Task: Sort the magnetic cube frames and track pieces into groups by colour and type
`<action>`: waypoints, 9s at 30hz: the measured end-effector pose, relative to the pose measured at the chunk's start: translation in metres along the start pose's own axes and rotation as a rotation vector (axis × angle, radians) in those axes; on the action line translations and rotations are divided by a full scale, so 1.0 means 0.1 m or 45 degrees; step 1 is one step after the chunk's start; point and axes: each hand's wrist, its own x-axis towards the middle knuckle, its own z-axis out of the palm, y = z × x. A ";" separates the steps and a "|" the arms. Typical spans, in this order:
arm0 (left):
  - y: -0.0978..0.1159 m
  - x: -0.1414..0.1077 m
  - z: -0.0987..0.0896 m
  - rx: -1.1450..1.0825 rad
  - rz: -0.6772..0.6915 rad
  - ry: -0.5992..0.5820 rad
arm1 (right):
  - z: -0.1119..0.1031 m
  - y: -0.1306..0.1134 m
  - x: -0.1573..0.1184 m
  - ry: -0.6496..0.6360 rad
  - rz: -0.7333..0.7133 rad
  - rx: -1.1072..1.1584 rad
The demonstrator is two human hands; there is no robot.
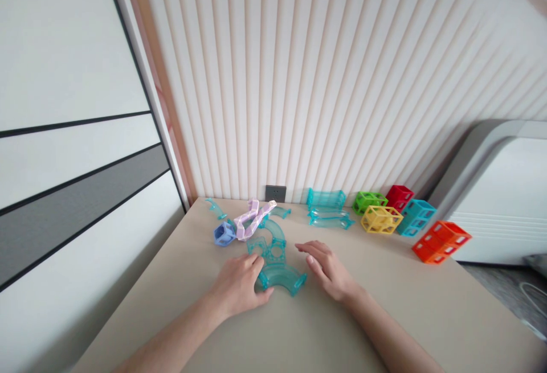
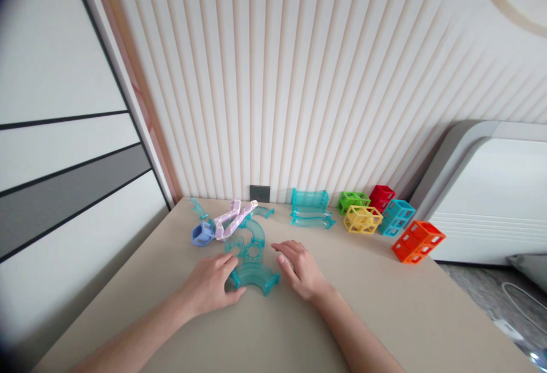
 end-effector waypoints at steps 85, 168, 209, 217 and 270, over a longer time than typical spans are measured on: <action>0.02 0.00 -0.06 -0.015 0.041 -0.067 | 0.43 0.49 0.35 0.432 0.508 1.132; -0.06 -0.02 -0.05 -0.192 0.029 0.094 | -0.17 -0.03 -0.20 -0.227 0.308 0.993; -0.07 -0.03 -0.07 -0.187 0.061 0.088 | -0.09 0.06 -0.19 -0.287 0.349 0.768; -0.08 -0.03 -0.06 -0.200 0.064 0.102 | -0.10 0.06 -0.19 -0.313 0.334 0.721; -0.10 -0.02 -0.07 0.016 -0.032 -0.055 | -0.05 0.04 -0.17 -0.333 0.183 0.382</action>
